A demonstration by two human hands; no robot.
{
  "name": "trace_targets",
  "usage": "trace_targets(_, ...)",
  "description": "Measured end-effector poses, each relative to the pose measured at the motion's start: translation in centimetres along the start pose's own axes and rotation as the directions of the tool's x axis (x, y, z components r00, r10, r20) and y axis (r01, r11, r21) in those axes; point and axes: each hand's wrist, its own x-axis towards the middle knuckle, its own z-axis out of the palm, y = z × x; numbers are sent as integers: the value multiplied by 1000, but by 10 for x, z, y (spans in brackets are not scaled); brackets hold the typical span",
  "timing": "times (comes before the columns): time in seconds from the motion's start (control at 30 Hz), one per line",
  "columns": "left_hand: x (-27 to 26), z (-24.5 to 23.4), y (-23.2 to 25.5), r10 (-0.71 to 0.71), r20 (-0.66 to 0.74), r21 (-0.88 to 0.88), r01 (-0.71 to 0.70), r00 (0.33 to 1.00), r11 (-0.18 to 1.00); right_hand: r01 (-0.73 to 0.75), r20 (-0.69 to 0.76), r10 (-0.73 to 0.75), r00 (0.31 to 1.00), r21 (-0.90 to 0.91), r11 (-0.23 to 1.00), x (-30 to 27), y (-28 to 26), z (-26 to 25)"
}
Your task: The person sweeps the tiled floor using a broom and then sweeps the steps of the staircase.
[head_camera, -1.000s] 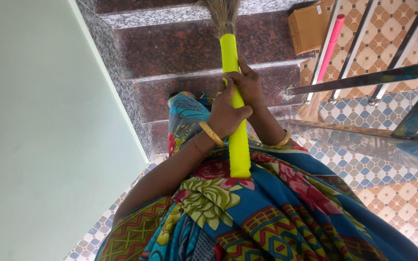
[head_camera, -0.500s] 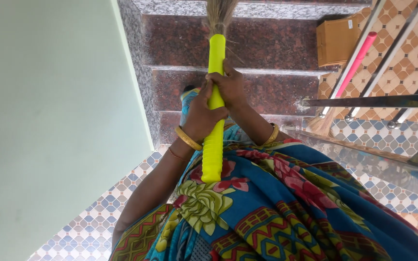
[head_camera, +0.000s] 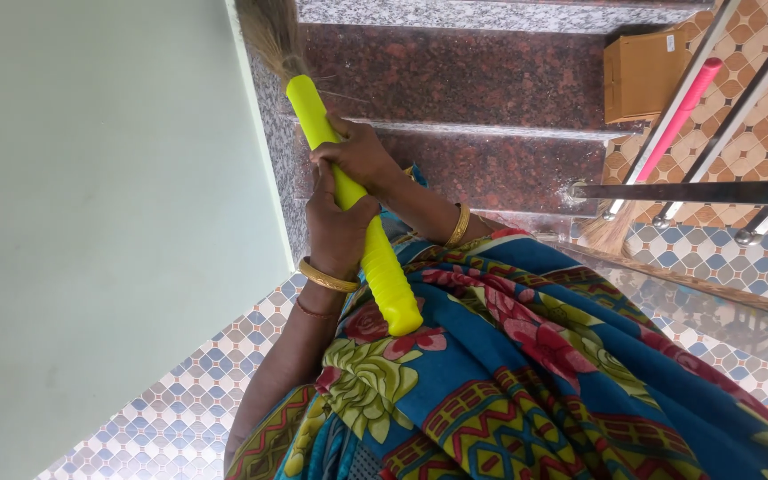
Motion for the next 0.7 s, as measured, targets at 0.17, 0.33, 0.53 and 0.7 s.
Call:
trace_targets(0.17, 3, 19, -6, 18, 75, 119, -27, 997, 993, 1, -82, 1, 997, 24, 1000, -10, 9, -32)
trace_targets(0.33, 10, 71, -14, 57, 292, 122, -96, 955, 988, 58, -267, -38, 963, 69, 996, -43, 8, -98)
trace_targets(0.53, 17, 142, -16, 71, 525, 282, -252, 848, 926, 161, -492, -208, 845, -136, 977, -86, 13, -188)
trace_targets(0.7, 16, 200, -19, 82, 631, 362, -387, 771, 848, 232, -627, -117, 770, 105, 967, -118, 15, -241)
